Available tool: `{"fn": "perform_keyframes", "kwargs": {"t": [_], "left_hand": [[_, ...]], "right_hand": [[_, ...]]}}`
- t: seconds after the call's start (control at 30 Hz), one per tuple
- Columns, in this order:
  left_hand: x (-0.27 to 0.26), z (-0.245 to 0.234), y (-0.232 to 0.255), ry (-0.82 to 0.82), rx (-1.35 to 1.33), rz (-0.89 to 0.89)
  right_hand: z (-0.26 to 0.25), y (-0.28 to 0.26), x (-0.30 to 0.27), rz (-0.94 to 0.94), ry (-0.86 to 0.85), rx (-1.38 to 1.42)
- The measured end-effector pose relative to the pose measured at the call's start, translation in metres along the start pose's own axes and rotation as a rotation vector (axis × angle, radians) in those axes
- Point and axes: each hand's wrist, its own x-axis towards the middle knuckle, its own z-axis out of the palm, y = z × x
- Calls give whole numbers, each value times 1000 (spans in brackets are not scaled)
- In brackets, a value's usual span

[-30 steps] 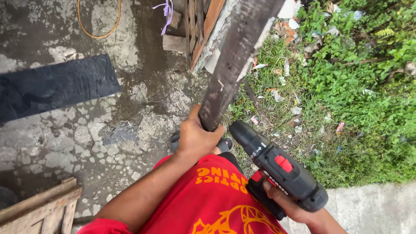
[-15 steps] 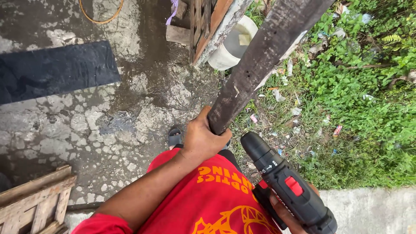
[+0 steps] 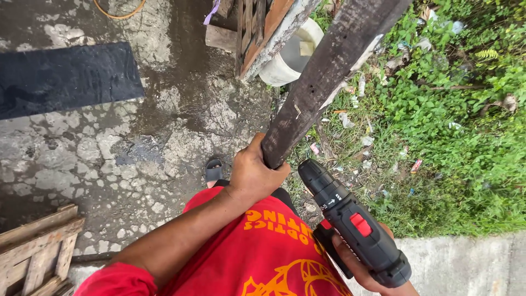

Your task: Drill holes into a metal bar and align it with a wooden structure.

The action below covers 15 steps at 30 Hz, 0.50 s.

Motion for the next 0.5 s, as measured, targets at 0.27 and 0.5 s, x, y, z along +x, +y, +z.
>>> {"fn": "perform_keyframes", "kwargs": {"t": [0.27,0.5], "left_hand": [[4,-5,10,-43,-50,-86],[4,-2,2,-96,7,-48]], "right_hand": [[-1,-11,-14,-120,152,-80],[-4,-5,-14,-50,16,-26]]}}
